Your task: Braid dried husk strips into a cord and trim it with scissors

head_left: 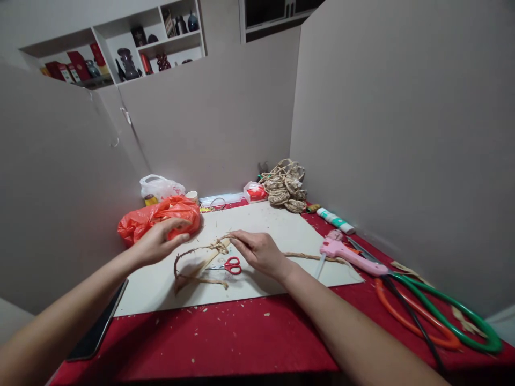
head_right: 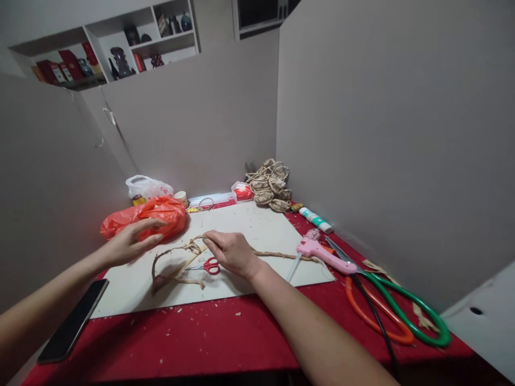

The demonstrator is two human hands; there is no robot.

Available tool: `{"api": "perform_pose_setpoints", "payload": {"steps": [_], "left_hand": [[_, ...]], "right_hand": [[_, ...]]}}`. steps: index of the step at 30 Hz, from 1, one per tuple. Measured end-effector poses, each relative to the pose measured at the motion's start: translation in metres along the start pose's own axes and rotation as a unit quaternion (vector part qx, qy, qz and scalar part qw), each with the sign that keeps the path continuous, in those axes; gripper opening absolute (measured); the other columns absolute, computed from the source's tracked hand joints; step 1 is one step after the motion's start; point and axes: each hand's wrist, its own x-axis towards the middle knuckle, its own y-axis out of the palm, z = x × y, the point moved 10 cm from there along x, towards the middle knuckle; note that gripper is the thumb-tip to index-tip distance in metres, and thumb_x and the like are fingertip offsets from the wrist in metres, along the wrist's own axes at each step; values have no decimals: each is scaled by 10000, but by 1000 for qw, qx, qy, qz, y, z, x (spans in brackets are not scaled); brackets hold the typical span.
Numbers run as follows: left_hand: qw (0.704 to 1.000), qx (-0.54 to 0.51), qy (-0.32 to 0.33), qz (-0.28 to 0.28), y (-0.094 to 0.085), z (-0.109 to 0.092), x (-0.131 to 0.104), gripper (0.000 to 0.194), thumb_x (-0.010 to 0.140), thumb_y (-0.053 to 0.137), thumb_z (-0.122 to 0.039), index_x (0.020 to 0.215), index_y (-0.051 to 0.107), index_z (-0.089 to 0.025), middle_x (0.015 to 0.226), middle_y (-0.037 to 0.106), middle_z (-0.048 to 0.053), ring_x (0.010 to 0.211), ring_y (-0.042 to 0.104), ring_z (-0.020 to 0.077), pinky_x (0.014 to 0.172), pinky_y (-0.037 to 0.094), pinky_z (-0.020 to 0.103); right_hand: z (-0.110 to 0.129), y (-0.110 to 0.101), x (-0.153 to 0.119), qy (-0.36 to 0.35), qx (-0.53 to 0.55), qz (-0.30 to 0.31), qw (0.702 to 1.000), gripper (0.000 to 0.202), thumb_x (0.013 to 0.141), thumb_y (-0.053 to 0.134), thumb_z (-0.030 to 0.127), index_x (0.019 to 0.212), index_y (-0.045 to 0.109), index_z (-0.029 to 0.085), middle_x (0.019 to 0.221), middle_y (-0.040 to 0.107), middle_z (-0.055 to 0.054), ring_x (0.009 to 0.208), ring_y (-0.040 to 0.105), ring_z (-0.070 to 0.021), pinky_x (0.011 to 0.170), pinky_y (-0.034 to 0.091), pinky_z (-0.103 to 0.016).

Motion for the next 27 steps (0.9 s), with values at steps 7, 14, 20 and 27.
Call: {"api": "perform_pose_setpoints", "payload": {"steps": [7, 14, 20, 27], "left_hand": [[937, -295, -51, 182, 93, -14, 6, 295, 816, 569, -409, 922, 675, -154, 843, 682, 55, 753, 617, 147, 738, 493, 286], [963, -255, -74, -37, 78, 14, 15, 235, 751, 656, -358, 837, 648, -140, 775, 656, 42, 677, 578, 126, 630, 463, 239], [977, -146, 17, -154, 74, -13, 12, 126, 804, 598, -271, 781, 634, -152, 717, 657, 27, 640, 582, 121, 619, 452, 230], [976, -121, 74, -168, 89, -31, 16, 130, 860, 527, -269, 842, 620, -180, 768, 664, 36, 677, 598, 132, 656, 466, 249]], "right_hand": [[-2, 5, -1, -19, 5, 7, 1000, 238, 923, 439, 257, 1055, 636, 240, 990, 702, -42, 856, 654, -155, 753, 489, -267], [8, -34, -2, 7, -39, -170, 985, 260, 820, 548, 207, 1073, 602, 175, 975, 639, -106, 931, 574, -220, 835, 458, -371], [-9, 4, -8, 134, 109, -76, 982, 170, 843, 531, 272, 724, 620, 190, 648, 637, -9, 590, 567, -128, 599, 441, -250], [-52, 21, -19, 331, 353, -115, 868, 192, 695, 644, 338, 710, 537, 179, 608, 583, 7, 581, 593, -146, 552, 480, -266]]}}
